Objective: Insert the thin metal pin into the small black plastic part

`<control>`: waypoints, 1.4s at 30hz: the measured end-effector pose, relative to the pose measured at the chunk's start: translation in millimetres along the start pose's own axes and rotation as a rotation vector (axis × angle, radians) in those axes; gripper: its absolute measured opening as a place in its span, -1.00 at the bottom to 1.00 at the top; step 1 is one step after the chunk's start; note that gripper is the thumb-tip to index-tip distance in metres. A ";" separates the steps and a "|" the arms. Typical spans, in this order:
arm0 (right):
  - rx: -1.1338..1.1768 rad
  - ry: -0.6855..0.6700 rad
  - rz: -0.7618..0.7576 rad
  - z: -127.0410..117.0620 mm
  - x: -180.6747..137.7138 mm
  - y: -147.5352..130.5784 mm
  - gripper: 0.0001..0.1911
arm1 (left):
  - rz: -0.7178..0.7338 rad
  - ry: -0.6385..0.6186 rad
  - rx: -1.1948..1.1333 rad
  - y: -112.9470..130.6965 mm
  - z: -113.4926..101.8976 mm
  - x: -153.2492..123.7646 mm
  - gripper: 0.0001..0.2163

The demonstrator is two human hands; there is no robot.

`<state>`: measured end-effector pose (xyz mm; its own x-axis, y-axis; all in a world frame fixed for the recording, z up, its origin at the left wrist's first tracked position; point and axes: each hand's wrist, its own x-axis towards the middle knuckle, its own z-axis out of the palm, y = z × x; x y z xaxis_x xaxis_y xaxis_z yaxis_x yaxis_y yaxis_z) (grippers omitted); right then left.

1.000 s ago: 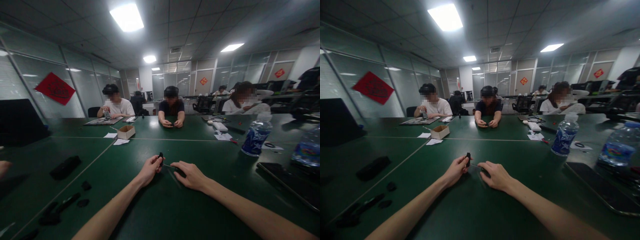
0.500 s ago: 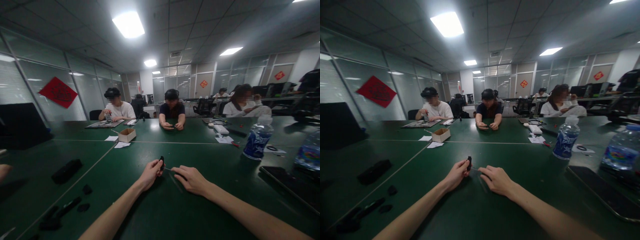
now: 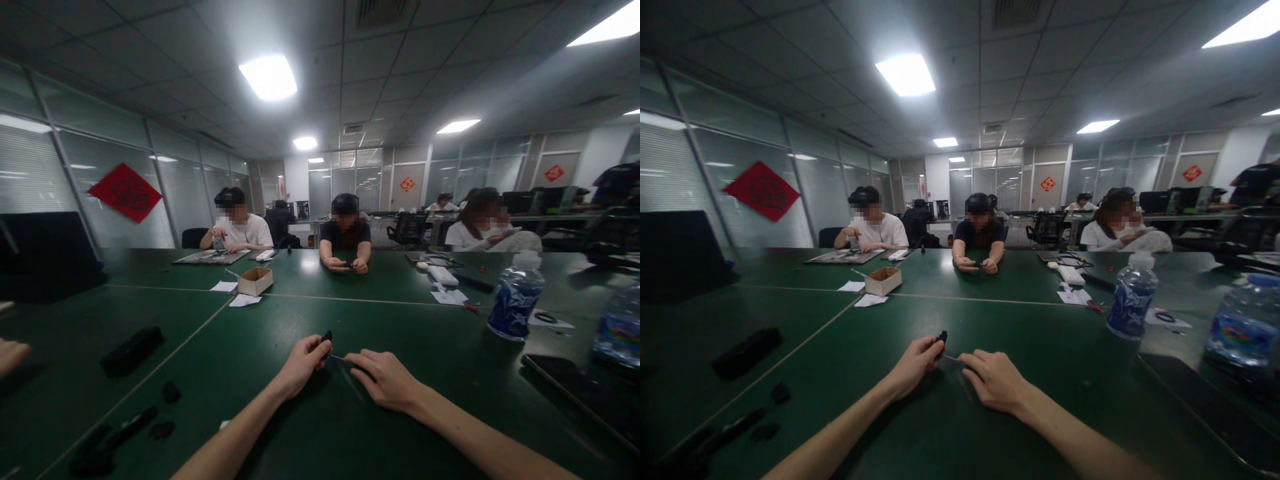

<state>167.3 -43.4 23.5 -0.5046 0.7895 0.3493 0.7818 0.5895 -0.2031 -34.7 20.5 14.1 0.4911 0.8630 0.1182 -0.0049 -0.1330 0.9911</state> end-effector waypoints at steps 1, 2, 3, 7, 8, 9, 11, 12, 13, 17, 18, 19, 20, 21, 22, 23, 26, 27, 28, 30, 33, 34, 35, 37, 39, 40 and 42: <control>0.004 0.001 0.007 -0.1 0.2 -0.5 -0.68 | 0.001 0.004 -0.004 -0.1 0.1 0.1 -0.62; 0.009 0.006 0.014 0.1 0.3 -0.7 -0.68 | -0.001 0.008 -0.012 -0.4 0.3 0.3 -0.62; 0.014 0.010 0.022 0.5 0.5 -0.8 -0.68 | -0.006 0.011 -0.023 -0.8 0.5 0.7 -0.62; 0.015 0.024 0.051 2.0 0.8 -0.5 -0.68 | 0.000 0.021 -0.051 -3.1 0.9 2.3 -0.60; 0.010 0.025 0.057 2.0 0.9 -0.7 -0.68 | 0.003 0.022 -0.054 -3.6 0.8 2.7 -0.60; 0.004 0.024 0.063 1.8 0.9 -1.1 -0.68 | 0.004 0.023 -0.055 -4.0 0.7 3.0 -0.60; -0.010 0.016 0.078 1.0 1.0 -2.3 -0.68 | -0.004 0.021 -0.056 -4.4 0.5 3.6 -0.61; -0.016 0.010 0.086 0.5 1.1 -2.9 -0.68 | -0.007 0.020 -0.057 -4.6 0.5 3.8 -0.61; -0.022 0.005 0.093 0.2 1.1 -3.4 -0.68 | -0.010 0.020 -0.056 -4.6 0.6 4.0 -0.62; -0.032 0.013 0.093 1.0 0.9 -2.8 -0.68 | -0.008 0.041 -0.045 -4.0 1.6 4.4 -0.61; -0.031 0.017 0.092 1.3 0.8 -2.3 -0.68 | -0.008 0.044 -0.043 -3.5 2.0 4.4 -0.60; -0.029 0.021 0.092 1.5 0.8 -2.0 -0.68 | -0.007 0.044 -0.045 -3.1 2.3 4.3 -0.60; -0.027 0.023 0.095 1.4 0.8 -1.8 -0.67 | -0.004 0.041 -0.051 -2.7 2.5 4.2 -0.60; -0.024 0.022 0.099 1.2 0.8 -1.9 -0.67 | -0.002 0.034 -0.059 -2.5 2.5 4.2 -0.60; -0.022 0.020 0.103 0.7 0.9 -2.3 -0.67 | 0.000 0.028 -0.070 -2.6 2.4 4.2 -0.60; -0.021 0.018 0.107 0.1 1.0 -2.9 -0.67 | 0.000 0.023 -0.080 -3.0 2.2 4.4 -0.61; -0.026 0.016 0.118 -1.0 1.3 -4.8 -0.67 | -0.004 0.020 -0.098 -5.3 1.0 5.6 -0.61; -0.027 0.017 0.121 -0.8 1.4 -4.8 -0.67 | -0.002 0.023 -0.102 -5.9 0.7 5.8 -0.61; -0.022 0.017 0.123 -0.1 1.6 -4.2 -0.66 | 0.002 0.026 -0.106 -6.1 0.5 5.8 -0.62; 0.002 0.037 0.134 2.5 2.4 -1.0 -0.66 | 0.008 0.022 -0.101 -4.9 0.6 4.5 -0.62; 0.073 0.150 0.224 7.5 4.4 6.8 -0.65 | -0.026 -0.036 -0.004 0.2 2.3 0.3 -0.63; 0.098 0.187 0.263 8.8 5.1 9.1 -0.65 | -0.035 -0.059 0.043 2.0 2.9 -1.1 -0.63; 0.116 0.208 0.286 9.7 5.5 10.9 -0.65 | -0.037 -0.074 0.081 3.3 3.5 -2.1 -0.64; 0.134 0.191 0.270 10.4 5.5 12.1 -0.65 | -0.024 -0.065 0.095 4.0 4.1 -2.7 -0.65; 0.133 0.144 0.196 10.0 4.5 10.7 -0.65 | -0.012 -0.016 0.025 1.9 3.8 -1.4 -0.65; 0.130 0.125 0.158 9.6 3.8 9.5 -0.66 | -0.011 0.016 -0.023 0.1 3.4 -0.2 -0.64; 0.123 0.098 0.098 8.8 2.6 7.2 -0.67 | -0.009 0.072 -0.102 -4.1 2.7 2.6 -0.61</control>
<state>168.4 -35.6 14.9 -0.3852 0.8273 0.4089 0.7716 0.5318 -0.3490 -31.1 22.0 10.1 0.4281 0.8971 0.1095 -0.0909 -0.0778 0.9928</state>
